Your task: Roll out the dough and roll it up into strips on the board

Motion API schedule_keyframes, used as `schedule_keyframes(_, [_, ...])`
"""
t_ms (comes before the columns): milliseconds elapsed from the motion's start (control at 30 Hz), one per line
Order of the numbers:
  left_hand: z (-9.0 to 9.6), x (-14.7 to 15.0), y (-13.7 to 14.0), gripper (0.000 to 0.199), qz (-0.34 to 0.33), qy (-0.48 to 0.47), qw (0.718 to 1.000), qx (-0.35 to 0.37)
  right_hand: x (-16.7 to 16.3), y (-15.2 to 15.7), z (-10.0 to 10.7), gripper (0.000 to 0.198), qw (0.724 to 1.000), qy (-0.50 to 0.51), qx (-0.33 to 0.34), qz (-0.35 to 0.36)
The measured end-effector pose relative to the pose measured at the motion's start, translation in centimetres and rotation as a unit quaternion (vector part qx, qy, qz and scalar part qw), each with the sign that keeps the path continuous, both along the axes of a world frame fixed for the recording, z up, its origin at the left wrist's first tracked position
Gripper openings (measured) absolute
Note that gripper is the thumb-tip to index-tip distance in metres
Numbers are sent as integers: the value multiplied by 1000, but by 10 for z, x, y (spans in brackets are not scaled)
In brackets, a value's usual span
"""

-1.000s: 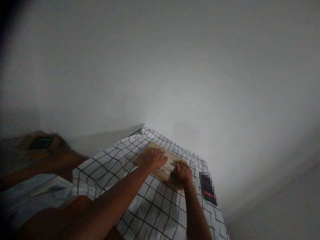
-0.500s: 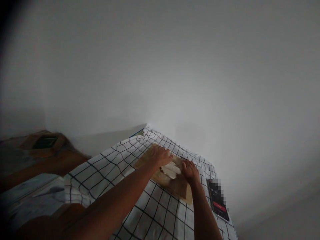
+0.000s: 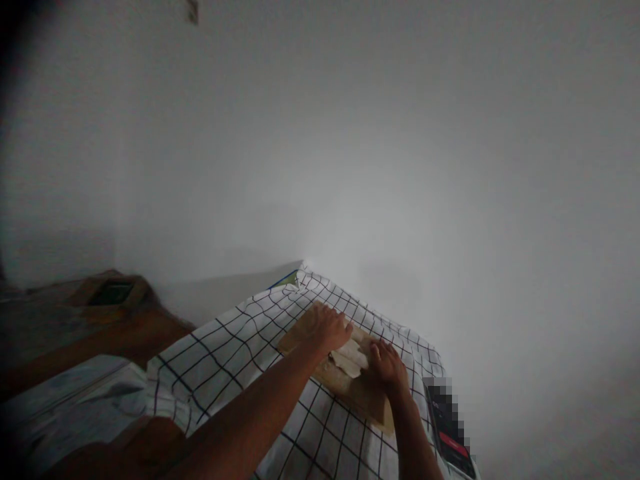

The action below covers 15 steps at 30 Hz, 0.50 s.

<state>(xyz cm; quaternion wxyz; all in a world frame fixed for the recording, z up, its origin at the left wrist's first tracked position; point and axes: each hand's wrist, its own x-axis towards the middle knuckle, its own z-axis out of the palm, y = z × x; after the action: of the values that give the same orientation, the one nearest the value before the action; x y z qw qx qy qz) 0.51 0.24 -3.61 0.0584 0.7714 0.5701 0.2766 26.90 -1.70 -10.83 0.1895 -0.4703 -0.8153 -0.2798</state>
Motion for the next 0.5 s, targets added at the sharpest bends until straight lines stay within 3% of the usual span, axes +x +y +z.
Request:
schedule_keyframes(267, [-8, -12, -34, 41, 0, -7, 999, 38, -19, -34, -6, 40, 999, -33, 13, -36])
schedule_keyframes(500, [-10, -15, -38, 35, 7, -5, 999, 48, -34, -44, 17, 39, 997, 2, -48, -55])
